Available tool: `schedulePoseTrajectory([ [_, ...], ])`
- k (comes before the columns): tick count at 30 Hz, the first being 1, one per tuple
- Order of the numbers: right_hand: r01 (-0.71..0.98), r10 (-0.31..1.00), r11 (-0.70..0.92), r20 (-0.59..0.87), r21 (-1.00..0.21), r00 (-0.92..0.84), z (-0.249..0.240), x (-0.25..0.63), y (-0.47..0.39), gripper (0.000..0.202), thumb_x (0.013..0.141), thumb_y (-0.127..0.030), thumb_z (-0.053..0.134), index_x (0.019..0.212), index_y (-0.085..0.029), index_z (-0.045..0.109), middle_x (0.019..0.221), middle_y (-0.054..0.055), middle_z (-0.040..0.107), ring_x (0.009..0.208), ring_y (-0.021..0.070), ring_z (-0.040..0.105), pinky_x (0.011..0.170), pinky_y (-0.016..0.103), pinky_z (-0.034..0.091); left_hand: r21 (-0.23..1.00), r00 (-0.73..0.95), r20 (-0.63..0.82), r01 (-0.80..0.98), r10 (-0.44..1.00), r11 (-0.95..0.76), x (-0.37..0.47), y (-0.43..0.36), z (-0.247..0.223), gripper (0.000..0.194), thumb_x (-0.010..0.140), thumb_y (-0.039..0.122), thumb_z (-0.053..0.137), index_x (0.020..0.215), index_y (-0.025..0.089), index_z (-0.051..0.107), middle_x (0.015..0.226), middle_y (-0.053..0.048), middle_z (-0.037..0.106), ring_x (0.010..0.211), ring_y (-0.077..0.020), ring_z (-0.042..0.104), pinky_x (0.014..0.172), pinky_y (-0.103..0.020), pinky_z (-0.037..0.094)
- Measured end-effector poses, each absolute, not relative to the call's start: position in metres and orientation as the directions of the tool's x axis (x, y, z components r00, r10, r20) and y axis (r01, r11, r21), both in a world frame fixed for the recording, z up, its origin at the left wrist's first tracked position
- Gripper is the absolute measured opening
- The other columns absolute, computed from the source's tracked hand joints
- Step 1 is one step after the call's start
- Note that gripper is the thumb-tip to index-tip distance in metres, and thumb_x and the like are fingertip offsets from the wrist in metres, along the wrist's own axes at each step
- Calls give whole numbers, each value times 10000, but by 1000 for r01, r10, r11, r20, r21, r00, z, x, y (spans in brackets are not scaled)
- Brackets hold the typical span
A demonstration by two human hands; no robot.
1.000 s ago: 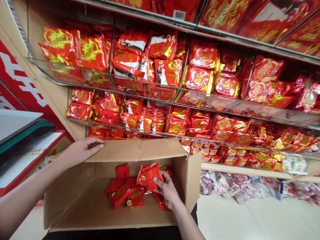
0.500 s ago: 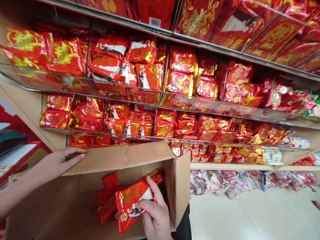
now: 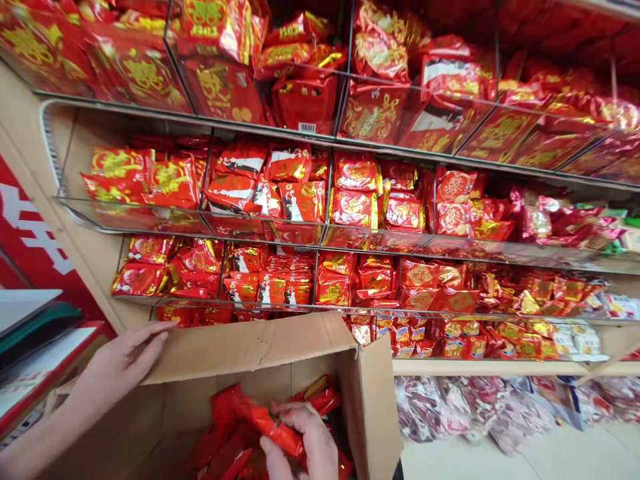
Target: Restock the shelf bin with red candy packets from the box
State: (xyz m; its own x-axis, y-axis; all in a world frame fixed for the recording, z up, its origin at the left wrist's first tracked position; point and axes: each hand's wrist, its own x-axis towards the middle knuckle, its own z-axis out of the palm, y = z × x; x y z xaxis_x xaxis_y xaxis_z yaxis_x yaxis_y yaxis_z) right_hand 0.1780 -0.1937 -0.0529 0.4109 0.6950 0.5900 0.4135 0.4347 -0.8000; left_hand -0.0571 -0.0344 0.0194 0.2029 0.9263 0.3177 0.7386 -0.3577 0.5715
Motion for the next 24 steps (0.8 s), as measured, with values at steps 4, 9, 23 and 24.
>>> schedulePoseTrajectory([
  [4, 502, 499, 676, 836, -540, 228, -15, 165, -170, 264, 741, -103, 492, 968, -235, 469, 970, 67, 616, 931, 218, 567, 768, 385, 486, 966, 257, 97, 208, 961, -153, -22, -96, 31, 429, 762, 482, 444, 1139, 276, 457, 959, -24, 642, 820, -215, 610, 698, -301, 511],
  [9, 627, 529, 698, 839, -345, -127, 3, 154, -166, 338, 671, -73, 514, 981, -208, 512, 1165, 87, 518, 1175, 271, 387, 920, 439, 406, 999, 357, -21, -35, 934, 36, 10, -132, 43, 636, 713, 355, 594, 1261, 332, 272, 1122, -2, 605, 1007, -195, 568, 817, -256, 493],
  [23, 539, 594, 677, 804, -502, 2, 1, 182, -153, 308, 726, 4, 444, 933, -224, 462, 1043, 60, 570, 1037, 186, 505, 855, 369, 460, 564, 516, 570, 320, 640, -761, 6, -111, 37, 310, 755, 20, 416, 844, 288, 542, 1158, -4, 536, 1161, -168, 428, 945, -322, 395],
  [24, 562, 565, 687, 825, -460, -15, 0, 183, -153, 315, 725, 11, 435, 942, -217, 456, 1051, 73, 562, 1056, 196, 487, 862, 390, 453, 536, 484, 598, 352, 639, -767, 2, -112, 39, 318, 766, 24, 402, 879, 289, 537, 1196, -11, 498, 1160, -164, 427, 941, -313, 397],
])
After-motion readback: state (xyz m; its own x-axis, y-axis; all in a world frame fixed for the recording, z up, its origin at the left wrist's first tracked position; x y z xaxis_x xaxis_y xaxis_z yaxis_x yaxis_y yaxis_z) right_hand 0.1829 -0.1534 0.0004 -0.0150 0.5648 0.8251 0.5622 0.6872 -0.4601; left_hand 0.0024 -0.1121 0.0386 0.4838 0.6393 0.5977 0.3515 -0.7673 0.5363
